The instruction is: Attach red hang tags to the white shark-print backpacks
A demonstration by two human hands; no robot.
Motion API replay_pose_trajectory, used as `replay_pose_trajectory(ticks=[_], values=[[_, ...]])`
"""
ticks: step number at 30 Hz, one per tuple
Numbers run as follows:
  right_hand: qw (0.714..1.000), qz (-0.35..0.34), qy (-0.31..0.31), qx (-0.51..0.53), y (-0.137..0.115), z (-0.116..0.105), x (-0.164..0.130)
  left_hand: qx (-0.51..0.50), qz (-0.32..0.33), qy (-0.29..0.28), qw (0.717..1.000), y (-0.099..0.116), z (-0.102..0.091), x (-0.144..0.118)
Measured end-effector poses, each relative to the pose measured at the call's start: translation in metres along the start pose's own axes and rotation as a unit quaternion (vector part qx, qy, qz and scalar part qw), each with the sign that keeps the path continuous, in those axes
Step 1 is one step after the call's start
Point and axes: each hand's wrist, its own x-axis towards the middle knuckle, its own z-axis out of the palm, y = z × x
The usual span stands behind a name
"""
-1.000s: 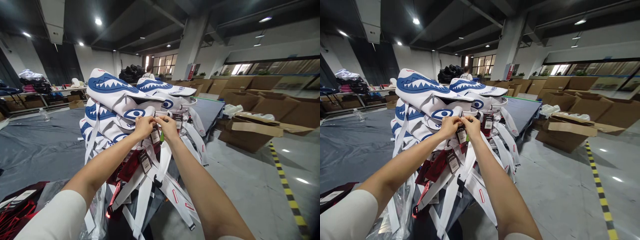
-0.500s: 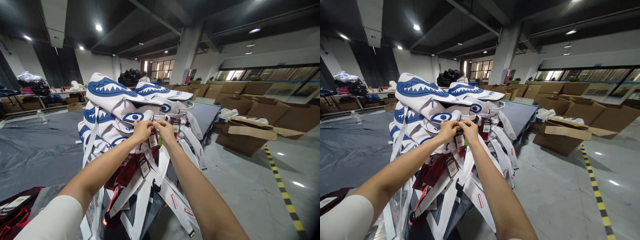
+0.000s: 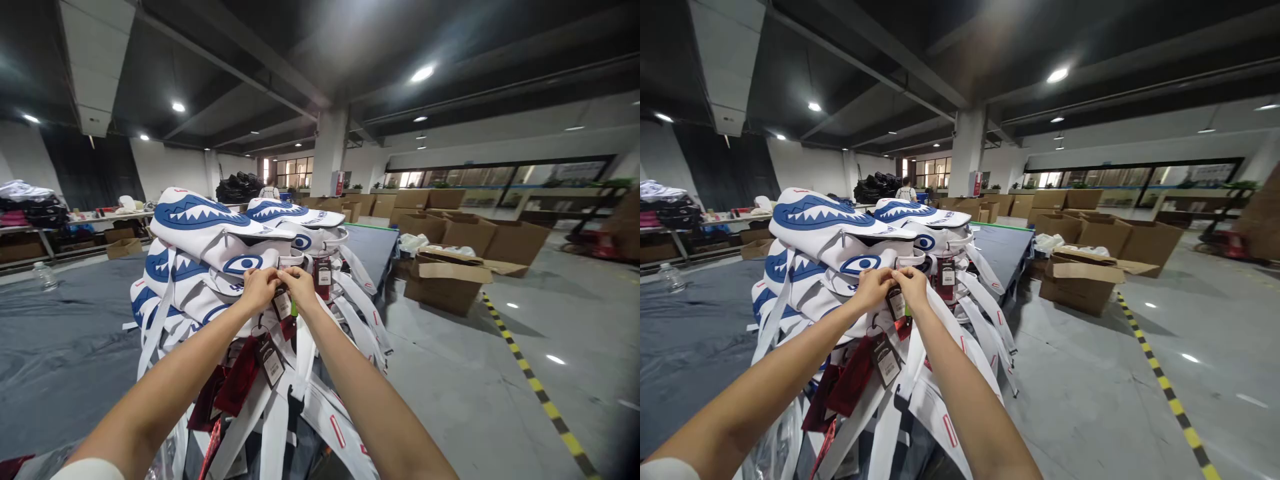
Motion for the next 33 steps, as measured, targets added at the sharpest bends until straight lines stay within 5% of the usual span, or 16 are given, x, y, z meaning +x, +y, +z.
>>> replay_pose_trajectory(ticks=[33], values=[[0.999, -0.011, 0.045, 0.015, 0.018, -0.004, -0.004, 0.097, 0.052, 0.02, 0.994, 0.002, 0.007, -0.005]])
